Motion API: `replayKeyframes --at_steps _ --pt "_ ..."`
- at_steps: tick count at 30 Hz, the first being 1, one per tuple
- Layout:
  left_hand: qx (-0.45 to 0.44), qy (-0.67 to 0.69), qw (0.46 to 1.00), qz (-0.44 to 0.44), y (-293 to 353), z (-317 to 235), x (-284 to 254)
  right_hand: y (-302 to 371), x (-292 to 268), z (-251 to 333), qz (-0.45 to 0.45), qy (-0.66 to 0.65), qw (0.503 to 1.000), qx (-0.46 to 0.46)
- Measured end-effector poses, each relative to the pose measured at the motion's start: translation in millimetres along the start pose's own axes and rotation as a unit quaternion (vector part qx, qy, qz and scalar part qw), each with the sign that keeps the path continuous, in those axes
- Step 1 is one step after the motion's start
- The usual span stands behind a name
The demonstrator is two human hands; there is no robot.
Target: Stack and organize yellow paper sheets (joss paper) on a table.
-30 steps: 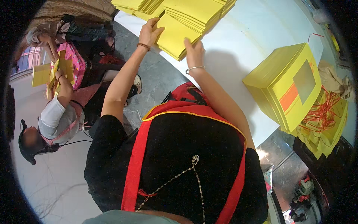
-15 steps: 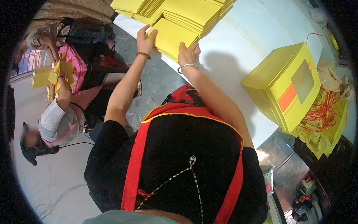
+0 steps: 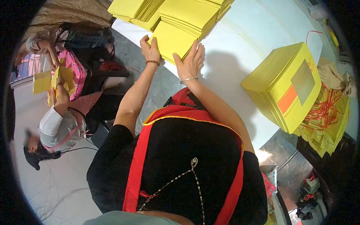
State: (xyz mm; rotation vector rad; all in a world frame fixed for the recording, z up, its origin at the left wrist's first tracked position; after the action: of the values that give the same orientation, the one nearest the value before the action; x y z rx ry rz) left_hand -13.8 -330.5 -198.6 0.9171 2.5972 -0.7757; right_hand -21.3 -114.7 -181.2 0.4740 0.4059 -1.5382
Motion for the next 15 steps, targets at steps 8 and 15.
replayKeyframes --at_steps 8,15 --pt "-0.029 0.061 0.998 0.008 1 14 6 13 12 19 0.007 0.243 0.958 -0.155" --pt "0.03 -0.073 0.994 0.08 -5 -9 1 19 24 26 0.048 0.323 0.895 -0.304"
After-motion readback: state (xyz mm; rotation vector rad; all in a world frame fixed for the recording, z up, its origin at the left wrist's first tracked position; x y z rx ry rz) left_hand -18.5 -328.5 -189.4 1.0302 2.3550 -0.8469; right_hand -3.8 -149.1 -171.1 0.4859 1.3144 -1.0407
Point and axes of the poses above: each hand's wrist, its own y-axis away from the middle knuckle, its own x-axis out of the palm, z = x × y, the point moved 9 cm from there along -y, towards the middle knuckle, and after that the axes turned 9 degrees about x, right-handed, at the moved point
